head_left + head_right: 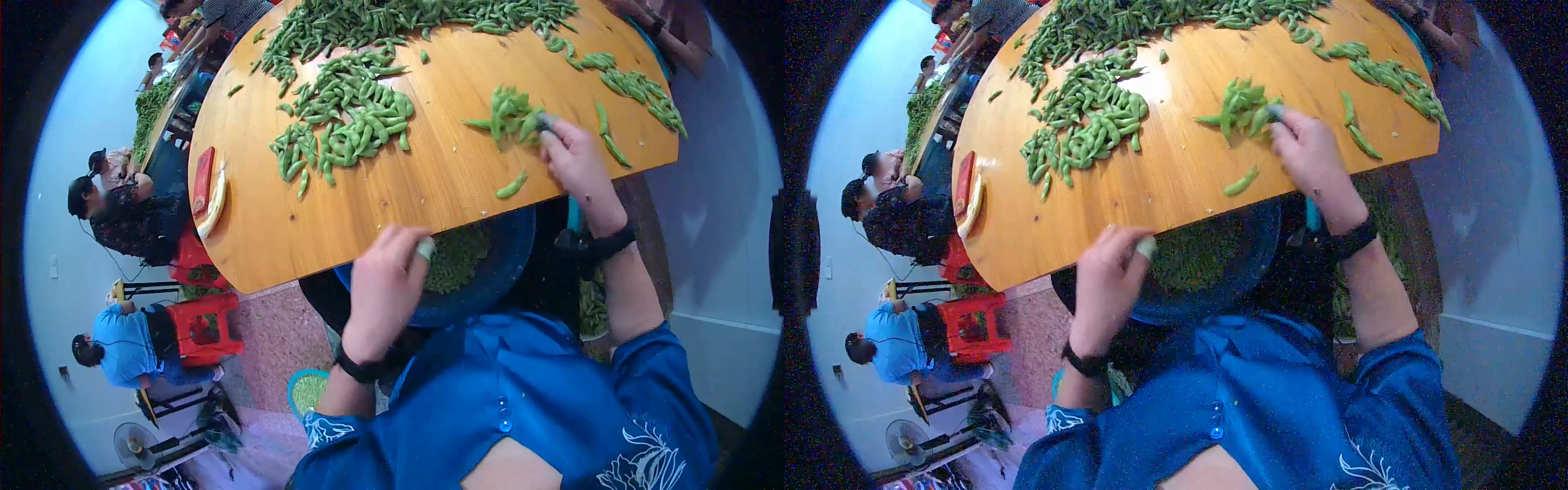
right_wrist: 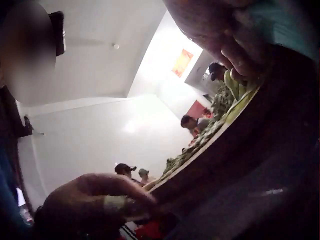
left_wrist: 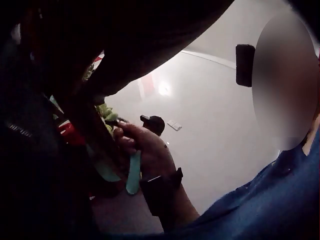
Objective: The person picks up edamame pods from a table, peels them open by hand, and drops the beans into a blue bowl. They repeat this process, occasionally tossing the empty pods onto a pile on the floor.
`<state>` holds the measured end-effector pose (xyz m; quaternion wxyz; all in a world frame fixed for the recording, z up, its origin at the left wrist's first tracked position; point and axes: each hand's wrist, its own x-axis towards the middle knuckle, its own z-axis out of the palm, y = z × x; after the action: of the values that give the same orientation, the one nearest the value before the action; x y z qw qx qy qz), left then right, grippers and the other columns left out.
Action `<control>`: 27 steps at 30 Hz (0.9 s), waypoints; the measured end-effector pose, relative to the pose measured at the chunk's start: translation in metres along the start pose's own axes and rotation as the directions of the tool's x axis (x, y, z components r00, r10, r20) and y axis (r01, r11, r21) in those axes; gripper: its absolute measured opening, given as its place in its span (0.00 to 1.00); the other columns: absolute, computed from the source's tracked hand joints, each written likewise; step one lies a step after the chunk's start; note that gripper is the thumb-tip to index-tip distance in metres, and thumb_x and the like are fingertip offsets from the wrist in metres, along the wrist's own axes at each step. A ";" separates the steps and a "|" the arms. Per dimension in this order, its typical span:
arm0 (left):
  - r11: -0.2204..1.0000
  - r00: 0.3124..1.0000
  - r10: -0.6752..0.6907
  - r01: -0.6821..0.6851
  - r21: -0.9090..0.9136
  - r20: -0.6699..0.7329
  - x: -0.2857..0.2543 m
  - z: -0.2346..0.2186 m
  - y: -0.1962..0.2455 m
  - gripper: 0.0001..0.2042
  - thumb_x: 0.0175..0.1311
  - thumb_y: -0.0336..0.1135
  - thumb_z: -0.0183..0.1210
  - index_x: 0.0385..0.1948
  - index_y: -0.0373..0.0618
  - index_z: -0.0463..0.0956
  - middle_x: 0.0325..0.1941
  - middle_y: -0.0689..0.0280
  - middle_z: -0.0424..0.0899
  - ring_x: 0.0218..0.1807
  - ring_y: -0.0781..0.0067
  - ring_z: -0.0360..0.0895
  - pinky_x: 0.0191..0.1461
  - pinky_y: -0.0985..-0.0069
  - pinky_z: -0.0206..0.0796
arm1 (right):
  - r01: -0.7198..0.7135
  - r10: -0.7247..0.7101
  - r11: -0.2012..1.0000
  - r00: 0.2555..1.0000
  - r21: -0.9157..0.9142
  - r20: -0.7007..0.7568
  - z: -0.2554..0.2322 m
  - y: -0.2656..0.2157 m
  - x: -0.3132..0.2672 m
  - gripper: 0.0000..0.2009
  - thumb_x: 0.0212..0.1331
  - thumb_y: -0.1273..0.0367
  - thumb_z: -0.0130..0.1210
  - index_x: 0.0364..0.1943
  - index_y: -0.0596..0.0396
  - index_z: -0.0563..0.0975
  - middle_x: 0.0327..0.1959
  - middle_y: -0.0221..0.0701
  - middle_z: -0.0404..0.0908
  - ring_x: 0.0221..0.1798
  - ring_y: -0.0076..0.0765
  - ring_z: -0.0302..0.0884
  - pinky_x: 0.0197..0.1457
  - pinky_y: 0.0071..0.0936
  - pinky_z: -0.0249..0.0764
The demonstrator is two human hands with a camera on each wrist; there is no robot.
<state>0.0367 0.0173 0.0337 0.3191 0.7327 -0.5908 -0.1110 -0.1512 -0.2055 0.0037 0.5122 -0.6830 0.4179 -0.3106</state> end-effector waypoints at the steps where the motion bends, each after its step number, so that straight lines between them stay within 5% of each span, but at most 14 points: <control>1: 0.998 0.998 -0.043 0.044 0.035 -0.040 0.012 -0.006 -0.001 0.06 0.56 0.27 0.57 0.35 0.41 0.76 0.33 0.56 0.76 0.34 0.51 0.76 0.36 0.63 0.68 | 0.057 -0.065 0.991 0.996 -0.124 -0.060 -0.007 0.003 0.006 0.11 0.65 0.69 0.46 0.47 0.56 0.75 0.19 0.17 0.67 0.15 0.09 0.60 0.17 0.11 0.56; 4: 0.996 0.989 -0.066 0.074 0.057 -0.130 0.060 -0.013 -0.016 0.05 0.59 0.31 0.57 0.32 0.41 0.77 0.31 0.56 0.77 0.32 0.51 0.76 0.34 0.62 0.67 | 0.014 -0.014 0.998 1.000 -0.056 -0.003 -0.017 0.001 0.005 0.12 0.62 0.69 0.47 0.43 0.59 0.78 0.18 0.21 0.71 0.20 0.16 0.66 0.23 0.19 0.61; 6: 0.926 0.971 -0.019 0.106 0.361 -0.237 0.094 -0.013 -0.025 0.08 0.59 0.34 0.57 0.32 0.38 0.77 0.32 0.53 0.78 0.34 0.51 0.78 0.37 0.60 0.68 | -0.042 0.043 0.996 0.999 -0.074 0.019 -0.012 0.002 -0.001 0.12 0.61 0.69 0.48 0.45 0.60 0.77 0.18 0.21 0.71 0.20 0.18 0.66 0.22 0.21 0.61; 7: 0.926 0.972 -0.016 0.103 0.363 -0.236 0.109 -0.011 -0.027 0.08 0.59 0.34 0.57 0.32 0.38 0.77 0.32 0.53 0.78 0.34 0.51 0.78 0.37 0.60 0.68 | 0.010 -0.009 0.997 1.000 -0.070 0.015 -0.007 0.001 -0.006 0.12 0.61 0.69 0.48 0.45 0.60 0.77 0.18 0.22 0.71 0.20 0.19 0.66 0.23 0.22 0.62; 9: 0.814 0.966 -0.232 0.257 0.521 -0.113 0.133 -0.009 -0.029 0.10 0.57 0.36 0.58 0.29 0.36 0.76 0.33 0.50 0.79 0.37 0.51 0.78 0.39 0.58 0.69 | 0.070 -0.068 0.988 0.998 -0.138 0.018 -0.001 -0.001 -0.010 0.13 0.60 0.71 0.49 0.45 0.60 0.77 0.20 0.27 0.72 0.22 0.19 0.66 0.25 0.22 0.62; 14: 0.840 0.972 -0.093 0.194 0.508 -0.218 0.140 0.003 -0.048 0.10 0.53 0.35 0.60 0.28 0.36 0.77 0.32 0.52 0.80 0.40 0.52 0.79 0.41 0.60 0.70 | 0.178 -0.172 0.981 0.982 -0.082 0.073 0.006 -0.008 -0.017 0.13 0.60 0.71 0.48 0.47 0.60 0.77 0.21 0.31 0.73 0.24 0.20 0.68 0.28 0.23 0.66; 16: 0.934 0.966 -0.081 0.160 0.319 -0.246 0.131 0.000 -0.049 0.09 0.50 0.34 0.61 0.29 0.37 0.78 0.31 0.53 0.82 0.36 0.54 0.79 0.44 0.63 0.70 | 0.203 -0.198 0.978 0.976 -0.048 0.092 0.010 -0.017 -0.021 0.14 0.60 0.71 0.48 0.47 0.60 0.76 0.22 0.31 0.73 0.25 0.20 0.68 0.29 0.24 0.67; 18: 0.940 0.971 0.000 0.082 0.332 -0.240 0.114 -0.001 -0.043 0.08 0.52 0.31 0.61 0.32 0.37 0.78 0.29 0.57 0.82 0.32 0.64 0.80 0.37 0.71 0.71 | 0.072 -0.091 0.993 0.969 0.089 0.228 0.017 -0.033 -0.027 0.14 0.60 0.70 0.48 0.48 0.62 0.76 0.24 0.29 0.75 0.26 0.21 0.70 0.32 0.24 0.70; 19: 0.978 0.966 -0.190 0.202 0.052 -0.177 0.105 -0.003 -0.024 0.08 0.54 0.30 0.60 0.34 0.38 0.77 0.30 0.60 0.81 0.31 0.69 0.79 0.34 0.76 0.70 | 0.043 -0.088 0.983 0.965 0.181 0.248 0.024 -0.030 -0.028 0.14 0.61 0.70 0.47 0.48 0.62 0.75 0.23 0.26 0.75 0.23 0.20 0.71 0.28 0.22 0.70; 20: 0.916 0.933 -0.356 0.335 -0.220 -0.061 0.095 -0.002 -0.011 0.08 0.56 0.29 0.60 0.37 0.38 0.76 0.30 0.62 0.81 0.30 0.75 0.79 0.31 0.81 0.69 | 0.035 -0.079 0.983 0.967 0.183 0.241 0.029 -0.033 -0.029 0.14 0.61 0.70 0.47 0.48 0.62 0.75 0.23 0.26 0.75 0.23 0.20 0.71 0.28 0.22 0.70; 21: 0.916 0.934 -0.354 0.336 -0.219 -0.050 0.085 0.004 -0.006 0.08 0.56 0.29 0.60 0.37 0.38 0.76 0.30 0.62 0.81 0.30 0.75 0.79 0.31 0.81 0.69 | -0.039 -0.035 0.975 0.945 0.217 0.325 0.033 -0.036 -0.029 0.13 0.62 0.69 0.47 0.46 0.61 0.76 0.23 0.25 0.75 0.21 0.19 0.70 0.25 0.20 0.69; 23: 0.777 0.941 -0.336 0.303 -0.552 0.044 0.067 0.014 0.001 0.12 0.60 0.27 0.58 0.46 0.38 0.74 0.33 0.67 0.79 0.30 0.83 0.76 0.28 0.87 0.67 | -0.167 0.015 0.941 0.890 0.294 0.457 0.042 -0.043 -0.032 0.09 0.64 0.68 0.46 0.40 0.57 0.76 0.20 0.22 0.73 0.15 0.14 0.67 0.17 0.15 0.63; 27: 0.663 0.946 -0.316 0.278 -0.695 0.076 0.041 0.030 0.003 0.19 0.61 0.23 0.57 0.56 0.39 0.71 0.37 0.66 0.79 0.30 0.84 0.75 0.30 0.86 0.70 | -0.245 0.052 0.927 0.835 0.285 0.548 0.053 -0.050 -0.046 0.08 0.64 0.68 0.46 0.36 0.56 0.75 0.20 0.21 0.71 0.15 0.13 0.66 0.16 0.14 0.62</control>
<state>0.0299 -0.0318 0.0211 0.5637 0.6468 -0.3694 -0.3569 -0.1148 -0.1348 0.0365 0.7416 -0.6065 0.2519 -0.1365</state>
